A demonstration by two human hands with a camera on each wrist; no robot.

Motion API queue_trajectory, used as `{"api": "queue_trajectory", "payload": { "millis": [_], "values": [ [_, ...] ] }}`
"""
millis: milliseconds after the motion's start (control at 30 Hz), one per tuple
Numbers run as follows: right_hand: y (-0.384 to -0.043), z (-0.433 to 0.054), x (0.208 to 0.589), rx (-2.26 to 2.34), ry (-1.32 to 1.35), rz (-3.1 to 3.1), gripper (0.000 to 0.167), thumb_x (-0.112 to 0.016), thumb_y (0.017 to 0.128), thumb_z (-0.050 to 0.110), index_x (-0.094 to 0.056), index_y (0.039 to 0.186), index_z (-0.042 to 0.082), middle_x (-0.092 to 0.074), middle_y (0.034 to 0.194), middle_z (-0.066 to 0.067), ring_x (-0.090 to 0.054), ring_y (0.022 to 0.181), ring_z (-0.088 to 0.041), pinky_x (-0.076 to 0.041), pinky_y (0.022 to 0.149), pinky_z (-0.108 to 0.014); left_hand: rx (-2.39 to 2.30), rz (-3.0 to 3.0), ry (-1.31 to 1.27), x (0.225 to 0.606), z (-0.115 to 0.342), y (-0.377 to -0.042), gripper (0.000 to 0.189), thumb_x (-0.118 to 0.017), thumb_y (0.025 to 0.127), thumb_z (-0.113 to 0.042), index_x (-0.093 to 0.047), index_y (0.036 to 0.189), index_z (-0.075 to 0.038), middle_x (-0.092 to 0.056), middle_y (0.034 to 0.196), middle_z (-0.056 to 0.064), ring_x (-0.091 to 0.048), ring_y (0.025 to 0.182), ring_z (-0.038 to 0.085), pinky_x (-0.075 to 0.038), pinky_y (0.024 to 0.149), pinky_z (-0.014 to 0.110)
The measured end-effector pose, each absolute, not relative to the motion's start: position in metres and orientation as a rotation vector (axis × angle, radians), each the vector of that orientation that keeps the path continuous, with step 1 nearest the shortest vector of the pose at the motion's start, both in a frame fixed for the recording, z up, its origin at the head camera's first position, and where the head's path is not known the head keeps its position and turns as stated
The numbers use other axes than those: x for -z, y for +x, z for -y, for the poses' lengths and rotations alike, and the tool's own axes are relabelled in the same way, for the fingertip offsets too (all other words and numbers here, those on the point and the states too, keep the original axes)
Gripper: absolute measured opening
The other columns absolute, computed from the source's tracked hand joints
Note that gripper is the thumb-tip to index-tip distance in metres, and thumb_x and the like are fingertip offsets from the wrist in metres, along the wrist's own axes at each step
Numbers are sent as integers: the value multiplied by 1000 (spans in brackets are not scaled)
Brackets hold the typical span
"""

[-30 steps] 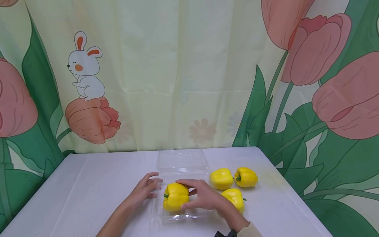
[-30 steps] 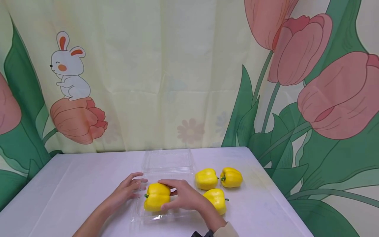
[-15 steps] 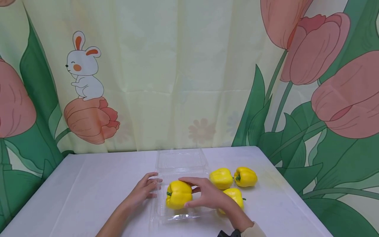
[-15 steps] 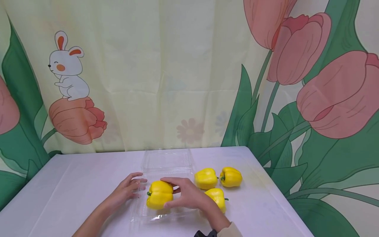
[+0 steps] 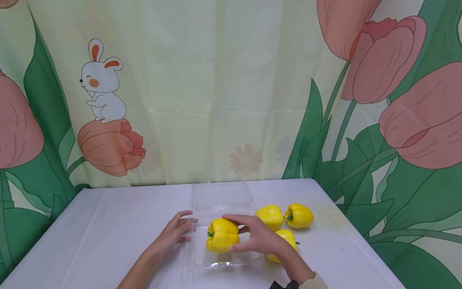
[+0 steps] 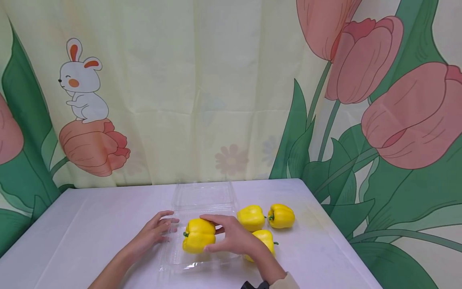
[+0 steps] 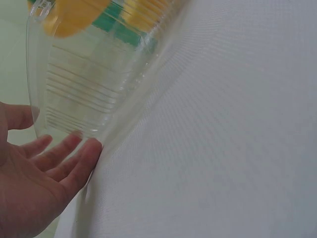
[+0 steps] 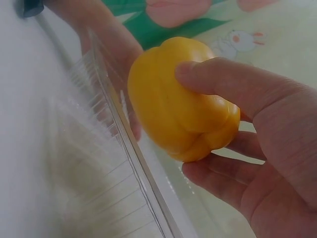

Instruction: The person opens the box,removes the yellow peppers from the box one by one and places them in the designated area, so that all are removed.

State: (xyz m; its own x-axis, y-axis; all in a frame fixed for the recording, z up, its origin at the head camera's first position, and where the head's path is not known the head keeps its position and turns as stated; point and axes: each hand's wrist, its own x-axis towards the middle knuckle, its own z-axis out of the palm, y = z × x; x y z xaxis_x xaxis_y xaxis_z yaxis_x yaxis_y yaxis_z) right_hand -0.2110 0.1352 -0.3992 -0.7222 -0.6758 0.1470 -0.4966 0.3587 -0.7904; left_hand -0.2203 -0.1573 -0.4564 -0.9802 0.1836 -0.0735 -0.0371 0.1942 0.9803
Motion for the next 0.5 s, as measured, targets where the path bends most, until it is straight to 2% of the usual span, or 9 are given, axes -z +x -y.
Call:
{"api": "queue_trajectory", "payload": {
  "millis": [133,300,500],
  "values": [
    [-210,-138,397,1303,-1070,-2420,69,-80,79,32,-48,141,28,-55,137,13,-55,118,-10,-52,94,-22,-1899,-2274,153,456,158,-220,46,-47,101,-21,-33,143,-7,-54,137,21,-59,110,24,-57,84,33],
    [-208,-141,395,1314,-1071,-2430,68,-79,79,32,-47,139,34,-55,138,13,-55,117,-9,-52,94,-22,-1888,-2279,141,457,158,-221,46,-47,102,-22,-33,143,-9,-54,138,19,-59,110,24,-57,84,34],
    [-208,-145,394,1315,-1062,-2451,70,-80,79,31,-46,140,33,-55,139,10,-55,118,-10,-52,94,-22,-1910,-2264,156,458,158,-222,46,-47,101,-20,-34,142,-6,-54,137,20,-60,109,24,-57,83,33]
  ]
}}
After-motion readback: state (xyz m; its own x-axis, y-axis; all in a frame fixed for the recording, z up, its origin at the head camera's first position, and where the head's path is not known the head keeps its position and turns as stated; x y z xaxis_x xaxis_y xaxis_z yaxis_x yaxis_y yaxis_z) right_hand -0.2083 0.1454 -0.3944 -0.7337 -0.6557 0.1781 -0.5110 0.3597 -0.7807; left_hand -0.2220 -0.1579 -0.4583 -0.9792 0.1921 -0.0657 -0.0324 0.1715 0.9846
